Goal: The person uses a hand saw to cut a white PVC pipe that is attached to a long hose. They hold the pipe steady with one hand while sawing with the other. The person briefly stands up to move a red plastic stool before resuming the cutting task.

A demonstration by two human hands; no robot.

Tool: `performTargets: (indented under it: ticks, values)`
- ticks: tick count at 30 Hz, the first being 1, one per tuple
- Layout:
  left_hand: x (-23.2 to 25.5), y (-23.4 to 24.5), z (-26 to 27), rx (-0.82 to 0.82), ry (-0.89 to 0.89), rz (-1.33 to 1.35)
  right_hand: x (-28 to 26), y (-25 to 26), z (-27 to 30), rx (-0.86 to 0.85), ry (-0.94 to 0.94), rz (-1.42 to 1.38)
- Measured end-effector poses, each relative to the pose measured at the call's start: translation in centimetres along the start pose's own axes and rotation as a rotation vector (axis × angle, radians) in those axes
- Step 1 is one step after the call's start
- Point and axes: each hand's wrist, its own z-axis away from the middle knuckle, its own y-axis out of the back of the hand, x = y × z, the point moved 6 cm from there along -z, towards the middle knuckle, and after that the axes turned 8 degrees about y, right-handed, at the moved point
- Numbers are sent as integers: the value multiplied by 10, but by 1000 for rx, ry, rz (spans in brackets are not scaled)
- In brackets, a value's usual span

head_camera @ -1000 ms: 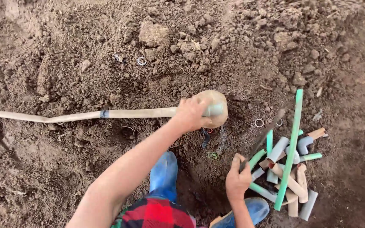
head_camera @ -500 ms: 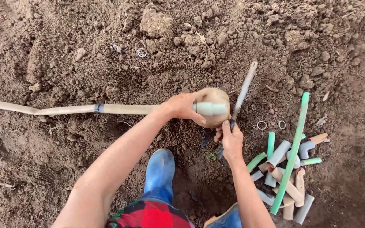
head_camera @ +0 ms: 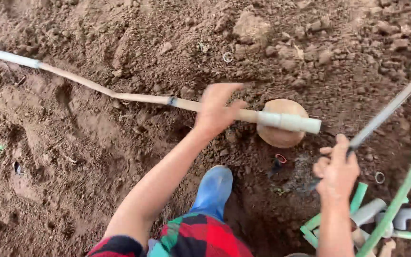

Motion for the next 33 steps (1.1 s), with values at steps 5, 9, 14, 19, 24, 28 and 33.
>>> performTargets:
  ticks: [5,9,14,19,24,28,33]
  values:
    - [-125,108,37,492,634,177,-39,-10,-20,-97,-82,-56]
    - [-243,127,79,843,1280,575,-32,-23,-17,-151,-97,9]
    - [-275,118,62,629,1437,692,-22,-34,-16,-141,-84,-82]
    - [-253,132,32,699,1380,1070,-55,-47,-3,-69,-149,-53]
    - [-248,164,-3,660,1256,1053,-71,-65,13,-95,-220,-39]
    - [-342,124,-23,885,1208,983,-19,-75,-13,-38,-162,-241]
    - [-448,76,-8,790,844,994,-29,-85,-24,9,-139,-213]
